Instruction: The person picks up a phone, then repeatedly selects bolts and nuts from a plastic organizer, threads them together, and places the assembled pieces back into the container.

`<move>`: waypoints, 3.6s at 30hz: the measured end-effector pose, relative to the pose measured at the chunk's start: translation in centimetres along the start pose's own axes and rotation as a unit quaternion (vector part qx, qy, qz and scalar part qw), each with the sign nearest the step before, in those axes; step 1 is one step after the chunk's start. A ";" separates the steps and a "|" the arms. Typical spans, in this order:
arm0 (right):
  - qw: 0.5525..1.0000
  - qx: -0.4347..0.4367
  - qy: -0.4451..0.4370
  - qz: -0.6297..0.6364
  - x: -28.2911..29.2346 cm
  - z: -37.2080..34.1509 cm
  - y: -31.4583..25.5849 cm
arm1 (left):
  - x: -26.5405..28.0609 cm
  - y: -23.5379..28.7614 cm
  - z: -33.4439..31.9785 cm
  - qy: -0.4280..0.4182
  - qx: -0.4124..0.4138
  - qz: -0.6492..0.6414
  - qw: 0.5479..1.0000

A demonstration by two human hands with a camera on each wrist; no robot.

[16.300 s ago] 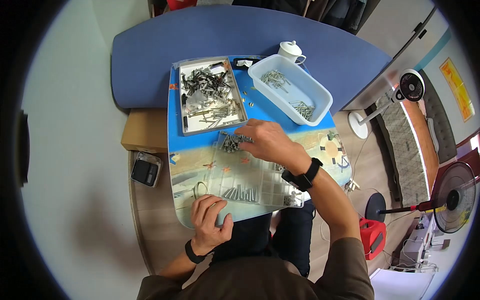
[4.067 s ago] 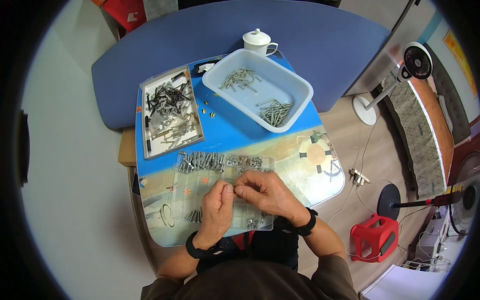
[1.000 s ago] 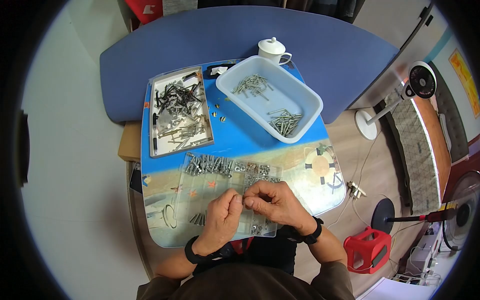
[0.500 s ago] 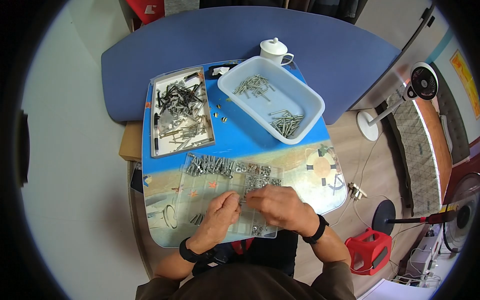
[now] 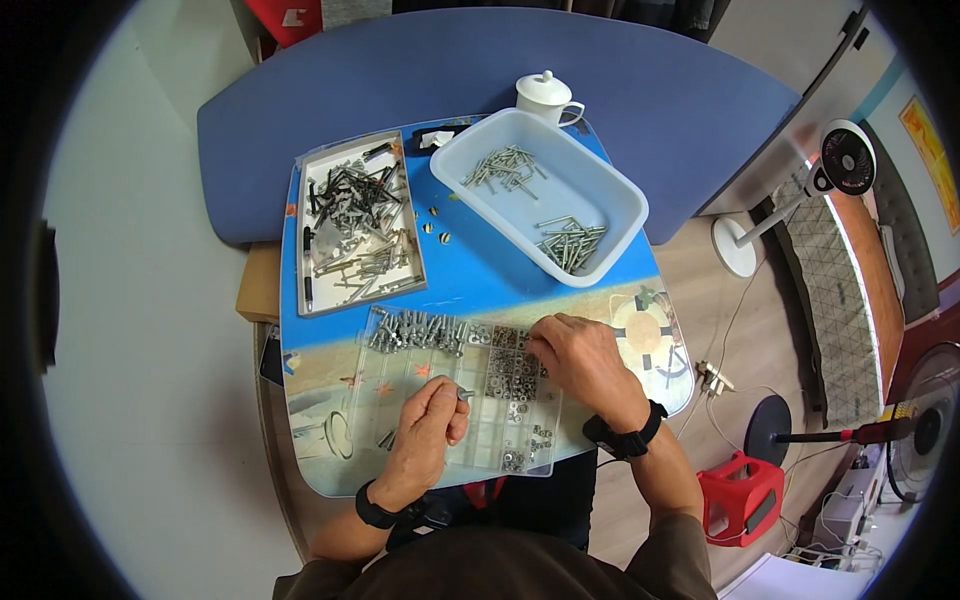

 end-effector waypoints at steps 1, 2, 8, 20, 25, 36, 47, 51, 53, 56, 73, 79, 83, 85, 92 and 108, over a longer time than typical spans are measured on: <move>1.000 0.000 0.000 0.000 0.0 0.1 0.0 | 0.0 -0.1 0.0 -0.003 0.000 0.002 1.000; 1.000 -0.003 -0.005 0.005 -0.1 0.1 0.1 | 0.1 -0.1 0.0 -0.005 0.000 0.004 1.000; 0.999 0.013 -0.025 0.018 -0.5 0.3 -0.2 | -0.2 0.0 -0.2 -0.014 0.019 -0.009 1.000; 0.952 0.098 -0.106 0.271 1.6 -0.9 -5.9 | -0.4 -0.6 -1.0 -0.040 0.014 0.005 0.999; 0.946 0.078 -0.127 0.289 1.4 -1.2 -6.4 | -0.1 -0.3 -1.3 -0.072 -0.037 0.085 0.993; 0.976 -0.018 -0.092 0.199 0.8 1.4 -4.1 | 4.4 3.6 -3.2 0.037 -0.217 0.283 0.933; 0.993 0.076 -0.090 0.008 -3.0 5.1 -3.6 | 8.4 5.3 -6.8 0.132 -0.331 0.528 0.771; 0.992 0.072 -0.104 -0.013 -3.4 5.1 -3.7 | 8.5 4.6 -7.2 0.147 -0.316 0.551 0.758; 0.991 0.076 -0.104 -0.018 -3.4 5.2 -3.7 | 8.2 4.7 -7.2 0.146 -0.318 0.562 0.749; 0.991 0.078 -0.106 -0.009 -3.4 5.1 -3.6 | 7.7 4.5 -7.3 0.129 -0.317 0.610 0.715; 0.989 0.099 -0.108 0.037 0.0 6.7 -6.7 | 8.1 4.7 -8.3 0.128 -0.339 0.565 0.741; 0.975 0.194 -0.111 0.005 -1.0 11.1 -11.6 | 9.9 5.0 -7.6 0.129 -0.356 0.501 0.778; 0.965 0.236 -0.105 -0.044 -4.5 13.3 -13.0 | 10.8 4.5 -7.4 0.123 -0.387 0.471 0.783; 0.954 0.242 -0.140 -0.111 -6.2 14.0 -13.6 | 11.0 4.4 -7.5 0.113 -0.404 0.462 0.782; 0.923 0.274 -0.179 -0.203 -9.5 14.8 -15.0 | 11.7 4.7 -7.1 0.111 -0.408 0.415 0.806; 0.889 0.366 -0.123 -0.246 -8.9 13.2 -16.6 | 12.8 4.3 -6.8 0.127 -0.414 0.328 0.840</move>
Point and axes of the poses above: each hand's wrist, its own z-axis towards the middle knuckle, its own x-axis out of the back of the hand, y = z × x, the point moved 5 cm from there along z, towards the middle knuckle, and after that the axes turned 13 degrees about -z, right-handed, at the moved point
